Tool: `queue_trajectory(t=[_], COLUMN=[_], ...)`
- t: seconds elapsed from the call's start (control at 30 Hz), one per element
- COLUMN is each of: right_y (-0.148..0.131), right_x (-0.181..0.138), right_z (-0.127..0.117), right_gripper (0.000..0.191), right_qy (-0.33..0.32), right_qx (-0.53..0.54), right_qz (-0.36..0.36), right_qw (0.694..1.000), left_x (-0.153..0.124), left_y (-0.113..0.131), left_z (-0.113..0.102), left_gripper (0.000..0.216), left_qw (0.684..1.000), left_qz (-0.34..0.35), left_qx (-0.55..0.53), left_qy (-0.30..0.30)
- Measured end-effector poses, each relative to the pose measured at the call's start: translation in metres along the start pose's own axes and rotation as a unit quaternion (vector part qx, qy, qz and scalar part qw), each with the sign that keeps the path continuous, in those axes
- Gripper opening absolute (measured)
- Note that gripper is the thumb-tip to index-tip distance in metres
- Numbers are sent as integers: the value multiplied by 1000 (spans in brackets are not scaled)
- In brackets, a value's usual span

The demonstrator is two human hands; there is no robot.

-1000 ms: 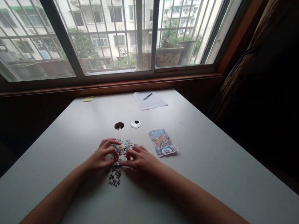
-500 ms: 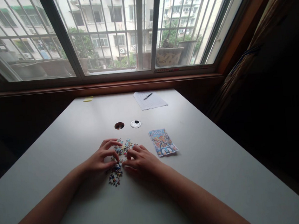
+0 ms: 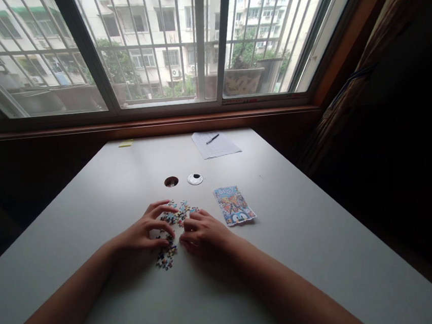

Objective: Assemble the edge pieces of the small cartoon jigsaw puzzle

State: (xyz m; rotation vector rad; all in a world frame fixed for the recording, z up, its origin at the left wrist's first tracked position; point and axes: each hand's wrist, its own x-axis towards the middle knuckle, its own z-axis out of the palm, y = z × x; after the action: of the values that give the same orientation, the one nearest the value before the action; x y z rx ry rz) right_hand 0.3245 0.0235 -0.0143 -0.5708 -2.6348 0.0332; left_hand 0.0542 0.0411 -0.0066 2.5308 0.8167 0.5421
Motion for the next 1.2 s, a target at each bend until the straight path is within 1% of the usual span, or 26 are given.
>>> queue_trajectory(t=[0.23, 0.33, 0.5, 0.7, 0.87, 0.97, 1.1, 1.2], right_y=[0, 1, 3, 7, 6, 5, 4, 5], right_x=[0, 0, -1, 0, 2, 3, 3, 1], right_z=[-2, -2, 3, 6, 4, 2, 1, 3], right_gripper=[14, 14, 13, 12, 11, 11, 14, 15], right_qy=[-4, 3, 27, 62, 76, 65, 26, 11], right_qx=[5, 11, 33, 40, 37, 49, 58, 59], right_qz=[4, 6, 15, 24, 22, 21, 17, 19], right_qw=[1000, 1000, 999, 997, 996, 997, 998, 998], left_x=[0, 0, 1, 0, 0, 0, 0, 0], left_y=[-3, -5, -10, -17, -18, -17, -15, -14], left_z=[4, 5, 1, -3, -3, -4, -5, -5], left_gripper=[20, 15, 14, 12, 11, 12, 13, 13], left_qw=[999, 998, 995, 987, 985, 985, 983, 982], left_qz=[4, 2, -8, -31, -36, -38, -46, -50], left_qx=[-19, -43, -89, -144, -153, -154, -162, -167], left_qy=[28, 37, 44, 70, 74, 73, 75, 75])
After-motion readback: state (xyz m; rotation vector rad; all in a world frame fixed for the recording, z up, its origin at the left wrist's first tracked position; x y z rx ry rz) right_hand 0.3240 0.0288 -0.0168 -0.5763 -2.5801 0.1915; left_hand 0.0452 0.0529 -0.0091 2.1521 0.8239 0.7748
